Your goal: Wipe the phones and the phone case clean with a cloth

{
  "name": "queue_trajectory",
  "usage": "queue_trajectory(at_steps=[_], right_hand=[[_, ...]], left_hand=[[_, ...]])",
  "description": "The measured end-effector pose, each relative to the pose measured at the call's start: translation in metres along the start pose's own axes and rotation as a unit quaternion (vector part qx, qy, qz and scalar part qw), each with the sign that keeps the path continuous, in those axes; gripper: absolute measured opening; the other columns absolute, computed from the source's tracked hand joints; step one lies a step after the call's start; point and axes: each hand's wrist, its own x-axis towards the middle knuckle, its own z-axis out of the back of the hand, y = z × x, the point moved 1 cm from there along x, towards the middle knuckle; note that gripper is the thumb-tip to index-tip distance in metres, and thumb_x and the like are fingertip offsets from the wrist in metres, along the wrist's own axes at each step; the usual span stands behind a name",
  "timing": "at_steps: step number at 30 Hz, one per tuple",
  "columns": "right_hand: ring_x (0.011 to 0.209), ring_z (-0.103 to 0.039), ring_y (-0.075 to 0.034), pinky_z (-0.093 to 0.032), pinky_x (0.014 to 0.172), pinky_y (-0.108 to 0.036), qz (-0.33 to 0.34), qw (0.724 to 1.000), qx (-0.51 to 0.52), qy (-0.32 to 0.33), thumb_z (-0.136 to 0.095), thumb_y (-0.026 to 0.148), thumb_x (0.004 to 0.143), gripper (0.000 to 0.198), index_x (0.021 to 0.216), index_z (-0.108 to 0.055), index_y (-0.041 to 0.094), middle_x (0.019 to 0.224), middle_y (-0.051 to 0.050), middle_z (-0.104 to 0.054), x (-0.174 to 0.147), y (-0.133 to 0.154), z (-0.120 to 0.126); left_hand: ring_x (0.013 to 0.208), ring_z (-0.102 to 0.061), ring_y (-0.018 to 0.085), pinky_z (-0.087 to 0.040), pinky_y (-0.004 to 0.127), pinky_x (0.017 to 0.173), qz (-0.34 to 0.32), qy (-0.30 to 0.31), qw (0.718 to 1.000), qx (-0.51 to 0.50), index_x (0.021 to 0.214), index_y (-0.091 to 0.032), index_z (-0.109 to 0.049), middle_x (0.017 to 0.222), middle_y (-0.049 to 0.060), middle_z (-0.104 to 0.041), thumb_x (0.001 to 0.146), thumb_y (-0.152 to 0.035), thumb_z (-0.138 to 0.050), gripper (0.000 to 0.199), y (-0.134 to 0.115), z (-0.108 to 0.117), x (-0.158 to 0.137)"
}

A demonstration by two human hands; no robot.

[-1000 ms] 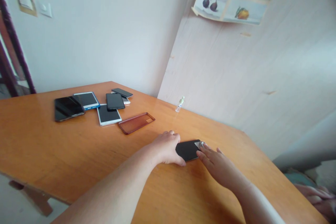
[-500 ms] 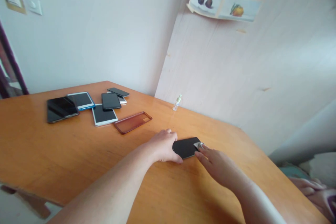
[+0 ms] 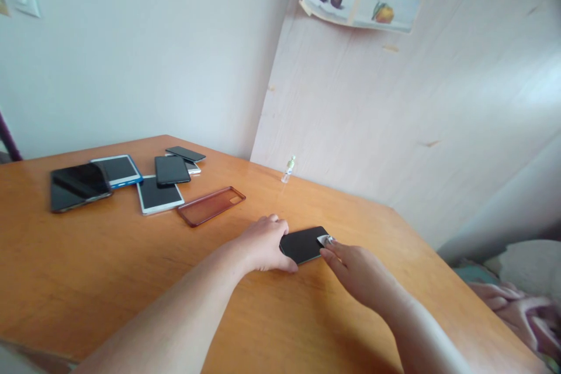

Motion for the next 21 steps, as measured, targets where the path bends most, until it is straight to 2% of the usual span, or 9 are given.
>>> queue_trajectory(at_steps=[3,6,8,10,12,17,19,21], right_hand=[[0.110,-0.064,-0.031,-0.049,0.091,-0.043,-0.009,1.000,-0.014,-0.009,-0.034,0.045,0.097,0.047,0.118,-0.067,0.018,0.118,-0.013,-0.069,0.002,-0.002,-0.001],[0.119,-0.058,-0.029,-0.046,0.098,-0.042,0.066,0.998,0.009,0.003,-0.034,0.044,0.098,0.047,0.128,-0.061,0.021,0.131,-0.010,-0.061,-0.008,0.019,0.003],[0.118,-0.059,-0.026,-0.047,0.097,-0.039,0.127,0.990,0.053,0.027,-0.033,0.044,0.098,0.045,0.129,-0.060,0.027,0.134,-0.005,-0.059,-0.016,0.034,0.007],[0.113,-0.062,-0.024,-0.048,0.094,-0.036,0.156,0.983,0.088,0.043,-0.032,0.044,0.099,0.043,0.126,-0.062,0.030,0.132,-0.002,-0.061,-0.020,0.041,0.011],[0.109,-0.064,-0.024,-0.049,0.091,-0.036,0.139,0.985,0.091,0.037,-0.032,0.044,0.099,0.044,0.122,-0.065,0.028,0.126,-0.003,-0.065,-0.018,0.037,0.013],[0.104,-0.066,-0.028,-0.050,0.087,-0.040,0.016,1.000,0.018,-0.003,-0.030,0.046,0.099,0.048,0.110,-0.070,0.021,0.112,-0.010,-0.072,-0.003,0.010,0.006],[0.112,-0.063,-0.029,-0.048,0.092,-0.042,0.031,0.999,0.014,-0.004,-0.032,0.046,0.099,0.048,0.114,-0.069,0.021,0.121,-0.011,-0.068,-0.002,0.012,0.002],[0.121,-0.057,-0.027,-0.044,0.100,-0.042,0.088,0.995,0.040,0.009,-0.032,0.047,0.099,0.047,0.120,-0.066,0.022,0.133,-0.009,-0.060,-0.006,0.023,0.000]], left_hand=[[0.098,-0.058,0.028,-0.049,0.032,0.075,-0.006,-0.002,1.000,-0.003,0.100,-0.026,-0.059,0.105,0.006,-0.057,0.050,-0.065,-0.077,0.066,0.001,-0.001,0.001],[0.095,-0.059,0.028,-0.049,0.032,0.073,-0.007,-0.009,1.000,-0.004,0.099,-0.026,-0.059,0.103,0.006,-0.057,0.049,-0.065,-0.077,0.066,0.003,-0.004,0.002],[0.095,-0.059,0.027,-0.049,0.031,0.072,-0.011,-0.013,1.000,-0.006,0.098,-0.025,-0.059,0.103,0.006,-0.057,0.049,-0.066,-0.076,0.066,0.004,-0.005,0.002],[0.097,-0.059,0.027,-0.049,0.031,0.073,-0.016,-0.012,1.000,-0.007,0.098,-0.025,-0.059,0.104,0.006,-0.057,0.051,-0.067,-0.074,0.065,0.005,-0.006,0.002],[0.096,-0.059,0.026,-0.049,0.031,0.073,-0.014,-0.006,1.000,-0.008,0.100,-0.025,-0.059,0.104,0.005,-0.056,0.051,-0.065,-0.074,0.064,0.005,-0.005,0.002],[0.096,-0.059,0.027,-0.050,0.032,0.074,-0.016,0.005,1.000,-0.004,0.101,-0.026,-0.059,0.103,0.005,-0.056,0.050,-0.063,-0.075,0.065,0.005,-0.003,0.001],[0.095,-0.059,0.027,-0.050,0.032,0.074,-0.018,0.004,1.000,-0.005,0.101,-0.026,-0.060,0.103,0.005,-0.056,0.051,-0.062,-0.075,0.063,0.005,-0.003,0.001],[0.094,-0.060,0.027,-0.050,0.032,0.074,-0.017,0.002,1.000,-0.010,0.100,-0.026,-0.060,0.102,0.005,-0.057,0.051,-0.060,-0.075,0.062,0.005,-0.004,0.001]])
